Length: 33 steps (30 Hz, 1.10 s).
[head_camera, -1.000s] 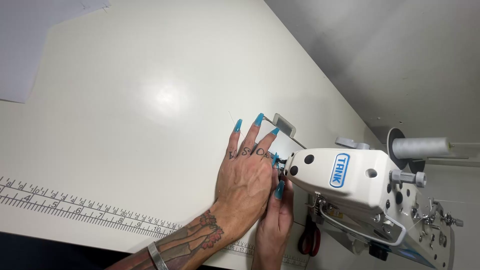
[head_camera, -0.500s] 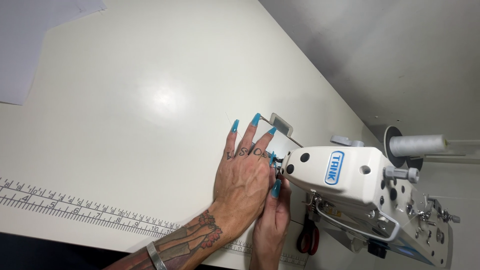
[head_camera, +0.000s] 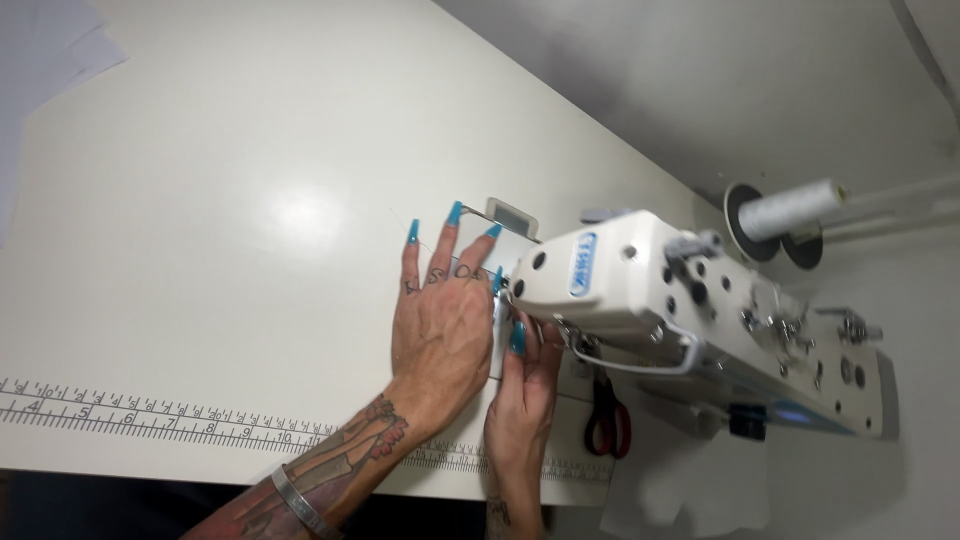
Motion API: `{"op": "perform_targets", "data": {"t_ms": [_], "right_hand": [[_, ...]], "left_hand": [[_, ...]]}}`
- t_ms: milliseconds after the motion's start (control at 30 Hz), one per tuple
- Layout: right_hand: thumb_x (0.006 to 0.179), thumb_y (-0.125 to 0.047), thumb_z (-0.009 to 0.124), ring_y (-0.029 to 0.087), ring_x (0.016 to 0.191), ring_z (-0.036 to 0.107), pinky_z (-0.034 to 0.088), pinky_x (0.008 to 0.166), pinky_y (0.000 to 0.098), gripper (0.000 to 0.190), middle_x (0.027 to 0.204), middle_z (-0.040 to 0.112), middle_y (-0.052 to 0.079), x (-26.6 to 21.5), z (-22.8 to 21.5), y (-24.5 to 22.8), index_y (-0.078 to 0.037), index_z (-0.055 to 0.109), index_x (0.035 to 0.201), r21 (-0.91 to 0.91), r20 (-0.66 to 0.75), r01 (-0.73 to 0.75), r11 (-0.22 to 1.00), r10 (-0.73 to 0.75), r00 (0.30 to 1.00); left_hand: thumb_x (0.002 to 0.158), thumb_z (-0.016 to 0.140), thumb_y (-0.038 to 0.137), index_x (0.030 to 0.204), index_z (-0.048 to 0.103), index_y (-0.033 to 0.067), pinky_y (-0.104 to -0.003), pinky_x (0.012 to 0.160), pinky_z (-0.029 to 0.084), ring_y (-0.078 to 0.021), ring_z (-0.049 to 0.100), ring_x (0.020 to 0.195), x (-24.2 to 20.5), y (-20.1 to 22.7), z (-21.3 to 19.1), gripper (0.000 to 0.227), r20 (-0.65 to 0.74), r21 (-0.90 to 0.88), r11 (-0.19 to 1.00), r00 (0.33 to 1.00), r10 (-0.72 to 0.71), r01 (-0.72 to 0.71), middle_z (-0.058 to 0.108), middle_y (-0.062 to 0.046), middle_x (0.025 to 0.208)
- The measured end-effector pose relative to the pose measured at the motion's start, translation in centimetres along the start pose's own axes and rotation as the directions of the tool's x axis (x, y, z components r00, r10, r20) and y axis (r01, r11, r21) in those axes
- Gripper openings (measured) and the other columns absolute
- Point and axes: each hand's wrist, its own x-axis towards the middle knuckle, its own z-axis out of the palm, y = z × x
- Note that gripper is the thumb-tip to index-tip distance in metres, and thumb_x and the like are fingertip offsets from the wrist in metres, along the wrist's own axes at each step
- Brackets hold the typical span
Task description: Sewing a small white fabric component with grommets using an industrial sewing machine
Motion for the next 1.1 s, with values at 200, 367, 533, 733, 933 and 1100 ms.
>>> {"op": "perform_targets", "data": {"t_ms": [200, 367, 533, 733, 933, 1100], "right_hand": [[0.082, -0.016, 0.038, 0.019, 0.117, 0.044, 0.031, 0.097, 0.0305, 0.039, 0.123, 0.051, 0.006, -0.3, -1.3, -1.2, -0.008, 0.045, 0.12, -0.002, 0.003, -0.08, 0.997, 0.08, 0.997], [0.086, -0.022, 0.041, 0.037, 0.116, 0.041, 0.029, 0.098, 0.0441, 0.04, 0.119, 0.046, 0.022, -0.4, -2.5, -2.0, 0.002, 0.047, 0.119, 0.0, 0.045, -0.026, 1.0, 0.026, 0.999], [0.083, -0.032, 0.051, 0.027, 0.11, 0.05, 0.035, 0.094, 0.038, 0.046, 0.114, 0.053, 0.016, -0.6, -2.8, -1.0, -0.004, 0.049, 0.119, -0.047, -0.071, -0.13, 0.99, 0.126, 0.989], [0.088, -0.029, 0.045, 0.03, 0.099, 0.054, 0.038, 0.089, 0.0419, 0.042, 0.101, 0.055, 0.019, -0.4, -3.3, -0.6, 0.004, 0.05, 0.113, 0.017, -0.091, -0.048, 0.999, 0.05, 0.995], [0.088, -0.026, 0.047, 0.034, 0.096, 0.053, 0.039, 0.085, 0.0432, 0.037, 0.094, 0.055, 0.02, -0.7, -4.1, -0.9, 0.005, 0.051, 0.108, -0.01, -0.151, 0.089, 0.996, -0.089, 0.984], [0.089, -0.023, 0.045, 0.028, 0.083, 0.054, 0.042, 0.076, 0.0389, 0.03, 0.085, 0.051, 0.014, -0.6, -4.4, -0.3, 0.003, 0.053, 0.1, -0.023, -0.103, 0.088, 0.996, -0.09, 0.991]], "left_hand": [[0.073, 0.043, 0.018, 0.09, 0.058, 0.0033, -0.058, 0.101, 0.013, -0.0362, 0.025, 0.127, -0.1, 1.2, 0.4, 0.027, 0.064, 0.108, 0.994, 0.998, 0.004, -0.01, 0.043, -0.007, 0.129], [0.084, 0.04, 0.013, 0.084, 0.061, 0.0023, -0.06, 0.099, 0.011, -0.0352, 0.028, 0.126, -0.1, 2.9, -0.1, 0.024, 0.057, 0.101, 0.994, 0.997, -0.054, 0.048, 0.048, -0.007, 0.123], [0.084, 0.04, 0.014, 0.083, 0.061, 0.0017, -0.06, 0.098, 0.012, -0.0359, 0.028, 0.125, -0.3, 3.3, 0.6, 0.024, 0.069, 0.162, 0.986, 0.997, -0.037, 0.025, 0.045, -0.008, 0.126], [0.083, 0.04, 0.013, 0.091, 0.06, 0.0016, -0.061, 0.098, 0.012, -0.0353, 0.027, 0.126, -0.6, 4.6, 0.4, 0.025, 0.085, 0.175, 0.984, 0.996, -0.039, 0.024, 0.044, -0.008, 0.128], [0.083, 0.038, 0.015, 0.093, 0.06, 0.0028, -0.06, 0.099, 0.011, -0.0329, 0.026, 0.127, -0.9, 4.9, 1.1, 0.026, 0.086, 0.241, 0.971, 0.996, -0.034, 0.012, 0.042, -0.006, 0.13], [0.083, 0.038, 0.015, 0.109, 0.057, 0.0085, -0.06, 0.099, 0.011, -0.0332, 0.026, 0.127, -1.2, 5.2, 1.4, 0.033, 0.098, 0.278, 0.96, 0.994, -0.049, 0.019, 0.043, -0.008, 0.129]]}}
